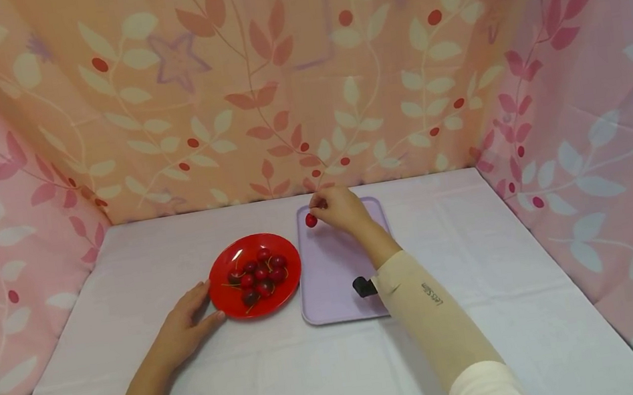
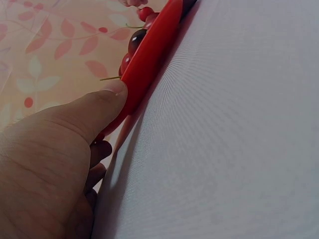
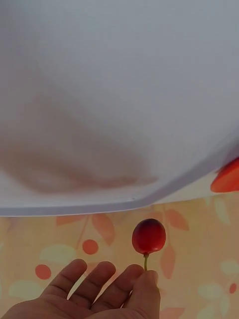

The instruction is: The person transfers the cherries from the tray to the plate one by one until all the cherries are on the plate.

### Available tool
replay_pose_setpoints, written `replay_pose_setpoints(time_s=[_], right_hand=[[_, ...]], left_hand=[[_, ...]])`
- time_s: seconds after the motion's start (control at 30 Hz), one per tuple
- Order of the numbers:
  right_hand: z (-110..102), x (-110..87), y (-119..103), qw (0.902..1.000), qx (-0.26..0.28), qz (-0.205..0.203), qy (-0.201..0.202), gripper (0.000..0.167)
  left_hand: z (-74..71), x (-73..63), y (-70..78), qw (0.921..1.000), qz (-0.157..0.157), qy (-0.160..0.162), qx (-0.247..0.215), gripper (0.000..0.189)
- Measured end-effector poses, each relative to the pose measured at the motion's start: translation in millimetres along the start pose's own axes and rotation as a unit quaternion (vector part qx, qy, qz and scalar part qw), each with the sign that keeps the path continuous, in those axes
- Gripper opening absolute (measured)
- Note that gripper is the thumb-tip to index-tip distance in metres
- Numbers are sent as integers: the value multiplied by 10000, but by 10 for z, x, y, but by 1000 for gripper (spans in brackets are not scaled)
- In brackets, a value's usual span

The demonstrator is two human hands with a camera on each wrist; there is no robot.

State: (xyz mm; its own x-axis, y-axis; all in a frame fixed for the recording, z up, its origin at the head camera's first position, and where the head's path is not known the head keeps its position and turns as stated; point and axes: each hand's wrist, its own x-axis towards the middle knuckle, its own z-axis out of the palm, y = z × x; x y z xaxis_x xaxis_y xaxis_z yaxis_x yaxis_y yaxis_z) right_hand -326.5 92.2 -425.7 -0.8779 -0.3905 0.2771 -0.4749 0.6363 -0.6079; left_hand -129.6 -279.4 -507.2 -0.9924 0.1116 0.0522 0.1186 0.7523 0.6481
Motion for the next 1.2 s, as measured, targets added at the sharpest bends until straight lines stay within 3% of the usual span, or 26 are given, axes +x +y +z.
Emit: replay_pose_setpoints(time_s=[0.4, 0.83, 1.2], right_hand=[[35, 53, -197, 9996, 188, 204, 43, 7], [212, 59, -363, 9967, 787, -128, 141, 4], [438, -18, -407, 9969, 764, -11, -160, 5]], left_hand=[[-15, 24, 11, 10000, 28, -13, 3, 85], [-21, 27, 27, 10000, 36, -13, -72, 84], [-9, 0, 25, 10000, -46, -25, -48, 84]])
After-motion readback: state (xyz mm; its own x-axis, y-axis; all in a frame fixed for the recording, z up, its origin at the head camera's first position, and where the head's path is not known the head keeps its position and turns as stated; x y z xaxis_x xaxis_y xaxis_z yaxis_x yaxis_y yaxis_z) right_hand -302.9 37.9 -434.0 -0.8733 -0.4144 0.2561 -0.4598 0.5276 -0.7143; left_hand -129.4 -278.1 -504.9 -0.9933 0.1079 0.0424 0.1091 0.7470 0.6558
